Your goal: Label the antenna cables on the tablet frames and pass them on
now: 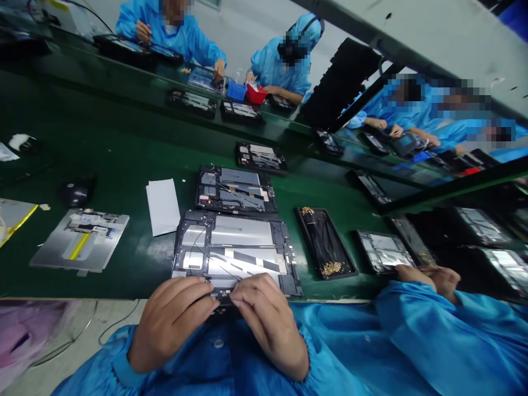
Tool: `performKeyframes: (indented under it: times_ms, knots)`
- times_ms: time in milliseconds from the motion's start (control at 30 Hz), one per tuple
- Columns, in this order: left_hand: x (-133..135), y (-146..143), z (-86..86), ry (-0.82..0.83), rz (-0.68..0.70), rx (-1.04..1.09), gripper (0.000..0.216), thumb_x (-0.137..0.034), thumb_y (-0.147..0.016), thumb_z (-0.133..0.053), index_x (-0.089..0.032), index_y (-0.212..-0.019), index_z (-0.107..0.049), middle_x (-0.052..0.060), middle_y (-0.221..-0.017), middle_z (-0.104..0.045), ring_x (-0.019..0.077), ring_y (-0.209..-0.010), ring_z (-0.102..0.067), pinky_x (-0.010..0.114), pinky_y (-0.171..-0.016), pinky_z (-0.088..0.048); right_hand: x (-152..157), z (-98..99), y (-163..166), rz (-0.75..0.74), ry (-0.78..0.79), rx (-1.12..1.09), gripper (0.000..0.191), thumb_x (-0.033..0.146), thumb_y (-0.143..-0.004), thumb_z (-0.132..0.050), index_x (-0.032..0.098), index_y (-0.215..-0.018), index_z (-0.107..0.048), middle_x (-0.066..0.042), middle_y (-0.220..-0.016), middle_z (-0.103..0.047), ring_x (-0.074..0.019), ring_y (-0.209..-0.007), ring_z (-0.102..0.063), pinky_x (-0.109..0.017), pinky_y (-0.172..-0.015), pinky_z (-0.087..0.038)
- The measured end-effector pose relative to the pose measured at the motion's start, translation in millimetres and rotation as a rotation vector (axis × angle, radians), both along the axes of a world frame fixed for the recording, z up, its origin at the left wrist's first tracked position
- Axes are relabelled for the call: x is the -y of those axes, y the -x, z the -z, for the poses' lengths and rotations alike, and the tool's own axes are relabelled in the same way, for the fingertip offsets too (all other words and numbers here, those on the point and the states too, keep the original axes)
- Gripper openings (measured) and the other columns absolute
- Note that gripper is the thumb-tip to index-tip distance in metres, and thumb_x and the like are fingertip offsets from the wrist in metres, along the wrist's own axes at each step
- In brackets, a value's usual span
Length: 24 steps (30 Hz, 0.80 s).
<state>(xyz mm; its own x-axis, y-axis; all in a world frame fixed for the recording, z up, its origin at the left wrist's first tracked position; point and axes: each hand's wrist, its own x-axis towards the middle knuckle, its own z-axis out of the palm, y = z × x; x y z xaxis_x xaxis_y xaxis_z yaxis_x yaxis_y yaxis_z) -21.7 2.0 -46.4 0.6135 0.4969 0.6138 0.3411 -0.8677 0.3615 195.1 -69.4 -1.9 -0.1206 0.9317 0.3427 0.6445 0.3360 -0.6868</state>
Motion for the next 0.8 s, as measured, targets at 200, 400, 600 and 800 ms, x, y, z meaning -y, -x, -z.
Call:
performKeyframes:
  times_ms: [200, 400, 600, 800]
  knots:
    - [-0.8, -5.0, -5.1, 0.004, -0.024, 0.042, 0.01, -0.019, -0.093, -0.067, -0.021, -0.103, -0.069, 0.002, -0.107, -0.075, 0.0188, -0.109, -0.068, 0.036, -0.097, -0.053, 0.8, 0.8, -2.2, -0.09, -0.016, -0.128, 0.039, 0.001, -0.093, -0.059, 0.025, -0.125, -0.061, -0.006, -0.107, -0.074, -0.0196, -0.098, -0.068, -0.037, -0.086, -0.057]
    - [-0.9, -10.5, -9.1, 0.007, -0.05, 0.088, 0.006, -0.022, -0.093, -0.068, -0.02, -0.098, -0.07, 0.002, -0.103, -0.075, 0.0182, -0.105, -0.068, 0.035, -0.096, -0.053, -2.7, -1.7, -1.6, -0.084, -0.039, -0.222, 0.034, -0.001, -0.092, -0.061, 0.022, -0.117, -0.066, -0.007, -0.105, -0.077, -0.0191, -0.098, -0.072, -0.035, -0.083, -0.059]
    - [-1.8, -8.5, -6.8, -0.03, -0.05, 0.089, 0.006, -0.02, -0.092, -0.069, -0.02, -0.098, -0.07, 0.001, -0.103, -0.076, 0.0179, -0.105, -0.068, 0.035, -0.096, -0.053, -3.2, -2.1, 1.3, -0.067, -0.053, -0.137, 0.027, -0.001, -0.09, -0.065, 0.019, -0.109, -0.069, -0.008, -0.107, -0.075, -0.019, -0.097, -0.069, -0.034, -0.083, -0.057]
    - [-2.0, -7.8, -6.9, -0.039, -0.037, 0.097, 0.007, -0.019, -0.092, -0.068, -0.017, -0.098, -0.07, 0.004, -0.103, -0.075, 0.0191, -0.106, -0.068, 0.036, -0.097, -0.052, -2.2, 3.4, 3.0, -0.053, -0.026, -0.063, 0.023, 0.004, -0.091, -0.067, 0.02, -0.108, -0.07, -0.006, -0.103, -0.072, -0.0181, -0.093, -0.065, -0.034, -0.081, -0.054]
